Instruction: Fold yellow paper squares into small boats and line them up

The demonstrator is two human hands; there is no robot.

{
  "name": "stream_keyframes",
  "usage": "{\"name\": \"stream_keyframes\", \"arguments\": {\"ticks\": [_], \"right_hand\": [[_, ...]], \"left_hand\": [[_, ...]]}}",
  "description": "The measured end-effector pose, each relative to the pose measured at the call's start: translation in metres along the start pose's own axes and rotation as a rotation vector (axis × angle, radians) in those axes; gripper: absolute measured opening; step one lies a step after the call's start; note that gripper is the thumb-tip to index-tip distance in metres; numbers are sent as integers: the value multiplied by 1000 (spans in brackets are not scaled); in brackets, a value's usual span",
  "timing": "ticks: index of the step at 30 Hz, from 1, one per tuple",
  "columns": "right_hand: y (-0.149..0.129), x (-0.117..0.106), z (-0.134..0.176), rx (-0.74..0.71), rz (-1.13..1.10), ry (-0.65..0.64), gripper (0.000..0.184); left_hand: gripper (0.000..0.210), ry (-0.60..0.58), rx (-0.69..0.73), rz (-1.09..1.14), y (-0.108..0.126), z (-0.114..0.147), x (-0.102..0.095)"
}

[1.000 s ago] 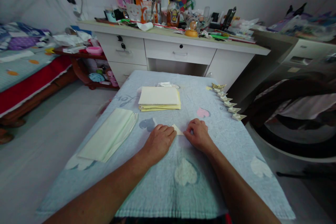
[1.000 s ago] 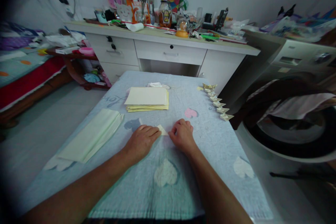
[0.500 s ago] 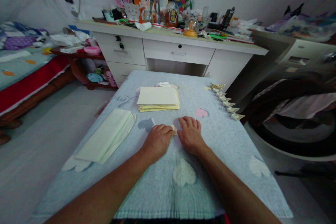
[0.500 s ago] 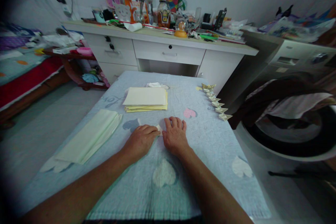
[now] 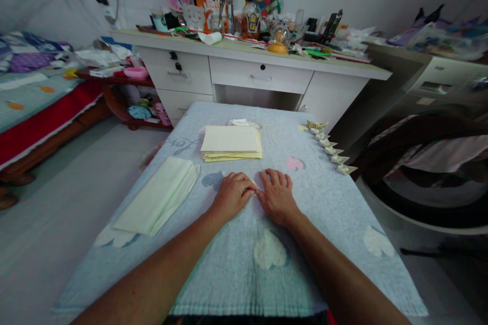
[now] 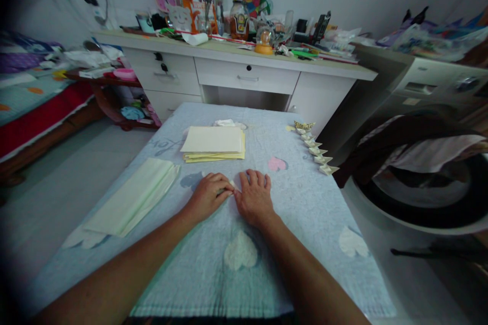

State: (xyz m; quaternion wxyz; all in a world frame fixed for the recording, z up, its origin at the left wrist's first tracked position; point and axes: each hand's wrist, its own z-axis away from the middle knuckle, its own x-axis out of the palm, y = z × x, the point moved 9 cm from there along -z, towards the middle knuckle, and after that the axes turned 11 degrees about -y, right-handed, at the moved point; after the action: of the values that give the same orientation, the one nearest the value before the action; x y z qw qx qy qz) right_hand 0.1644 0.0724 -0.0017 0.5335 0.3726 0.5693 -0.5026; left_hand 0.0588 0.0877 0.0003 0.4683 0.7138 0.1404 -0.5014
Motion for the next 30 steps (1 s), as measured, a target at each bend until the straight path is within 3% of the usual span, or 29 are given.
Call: {"name": "stream_keyframes", "arguments": {"ticks": [9, 16, 23, 30], "right_hand": [[2, 4, 0, 6, 7, -11, 46], [3, 4, -1, 10, 6, -13, 46], [3, 5, -1, 15, -14, -19, 47], [3, 2, -1, 22, -13, -14, 45]], "left_hand": [[26, 0, -234, -139, -32, 11, -13], [12, -13, -188, -123, -33, 11, -15], [19, -73, -125, -55, -33, 12, -15], [18, -46, -144, -40, -34, 10, -14]]}}
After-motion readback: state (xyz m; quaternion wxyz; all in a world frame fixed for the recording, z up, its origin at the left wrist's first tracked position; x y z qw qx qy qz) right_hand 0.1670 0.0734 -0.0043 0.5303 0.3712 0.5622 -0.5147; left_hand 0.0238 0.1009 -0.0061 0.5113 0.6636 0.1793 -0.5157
